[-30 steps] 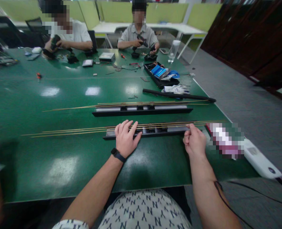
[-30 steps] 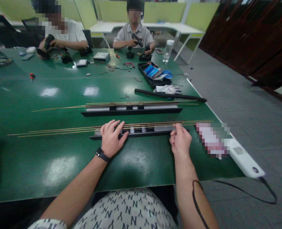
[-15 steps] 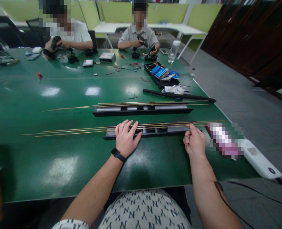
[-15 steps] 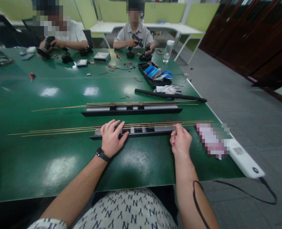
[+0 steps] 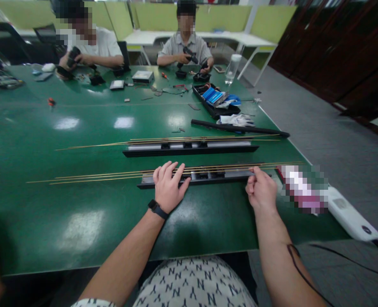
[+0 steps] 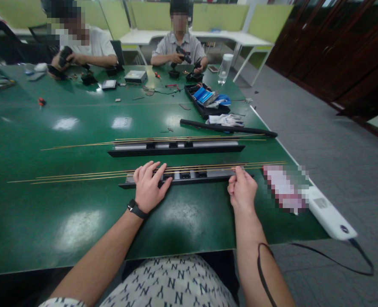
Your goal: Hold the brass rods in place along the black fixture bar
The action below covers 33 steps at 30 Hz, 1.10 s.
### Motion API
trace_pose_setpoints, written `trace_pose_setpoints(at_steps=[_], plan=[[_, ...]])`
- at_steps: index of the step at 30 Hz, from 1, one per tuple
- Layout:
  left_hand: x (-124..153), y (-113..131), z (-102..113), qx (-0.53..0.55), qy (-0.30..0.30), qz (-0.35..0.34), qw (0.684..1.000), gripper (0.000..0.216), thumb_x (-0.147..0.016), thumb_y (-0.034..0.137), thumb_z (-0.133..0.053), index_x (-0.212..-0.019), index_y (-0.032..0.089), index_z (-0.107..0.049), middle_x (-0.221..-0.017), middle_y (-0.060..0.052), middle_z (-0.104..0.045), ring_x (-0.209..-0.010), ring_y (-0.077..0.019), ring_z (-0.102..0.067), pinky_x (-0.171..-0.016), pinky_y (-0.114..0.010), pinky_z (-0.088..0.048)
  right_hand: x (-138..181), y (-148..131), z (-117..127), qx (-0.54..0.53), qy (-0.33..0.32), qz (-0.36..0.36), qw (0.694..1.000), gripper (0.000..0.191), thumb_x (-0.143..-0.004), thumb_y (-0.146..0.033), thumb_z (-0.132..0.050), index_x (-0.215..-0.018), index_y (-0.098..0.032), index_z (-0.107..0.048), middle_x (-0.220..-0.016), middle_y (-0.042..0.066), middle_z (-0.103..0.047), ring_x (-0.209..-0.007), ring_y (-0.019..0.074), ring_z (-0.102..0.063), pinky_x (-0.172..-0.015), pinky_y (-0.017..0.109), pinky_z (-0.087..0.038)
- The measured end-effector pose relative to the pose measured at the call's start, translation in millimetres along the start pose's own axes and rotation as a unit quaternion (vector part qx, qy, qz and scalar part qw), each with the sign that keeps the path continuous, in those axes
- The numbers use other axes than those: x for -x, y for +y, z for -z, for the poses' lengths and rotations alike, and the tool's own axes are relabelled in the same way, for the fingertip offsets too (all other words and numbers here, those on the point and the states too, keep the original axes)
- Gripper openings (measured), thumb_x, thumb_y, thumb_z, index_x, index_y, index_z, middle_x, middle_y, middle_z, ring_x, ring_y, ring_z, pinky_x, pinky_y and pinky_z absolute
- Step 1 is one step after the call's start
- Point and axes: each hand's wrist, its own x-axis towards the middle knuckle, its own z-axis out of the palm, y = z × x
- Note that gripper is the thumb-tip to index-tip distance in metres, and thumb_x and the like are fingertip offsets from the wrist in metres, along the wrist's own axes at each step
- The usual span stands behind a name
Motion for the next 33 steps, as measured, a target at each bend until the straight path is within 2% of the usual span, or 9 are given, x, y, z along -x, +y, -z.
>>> trace_pose_setpoints(at_steps=[13,25,33], plan=[[-0.2,1.2,0.6,-0.001,-0.005,0.003,1.0,0.043,-0.095,0.043,-0.063,-0.135,0.026,-0.065,-0.136,-0.011,-0.065,-0.136,-0.0325,-0.051,-0.116,-0.052,-0.028,3.4,-1.8,-1.0,0.04,-0.025,-0.014,0.999,0.033,-0.076,-0.044,-0.082,-0.086,-0.015,-0.068,-0.047,-0.005,-0.055,-0.026,0.0055,-0.035,-0.023,0.016,-0.022],[0.1,0.3,-1.3,0.013,-0.004,0.004,1.0,0.044,-0.094,0.042,-0.064,-0.135,0.027,-0.064,-0.138,-0.012,-0.064,-0.137,-0.0332,-0.05,-0.117,-0.053,-0.028,-0.5,-2.6,0.9,0.016,0.026,0.014,0.999,0.029,-0.078,-0.042,-0.08,-0.086,-0.016,-0.069,-0.049,-0.006,-0.055,-0.028,0.0048,-0.037,-0.024,0.016,-0.023],[0.1,0.2,-1.1,0.01,-0.004,0.002,1.0,0.044,-0.095,0.043,-0.063,-0.135,0.026,-0.064,-0.137,-0.012,-0.064,-0.136,-0.0332,-0.05,-0.115,-0.052,-0.029,-0.4,-0.6,2.3,0.037,0.013,0.002,0.999,0.033,-0.078,-0.045,-0.081,-0.085,-0.015,-0.069,-0.049,-0.005,-0.055,-0.027,0.0052,-0.036,-0.023,0.016,-0.021]])
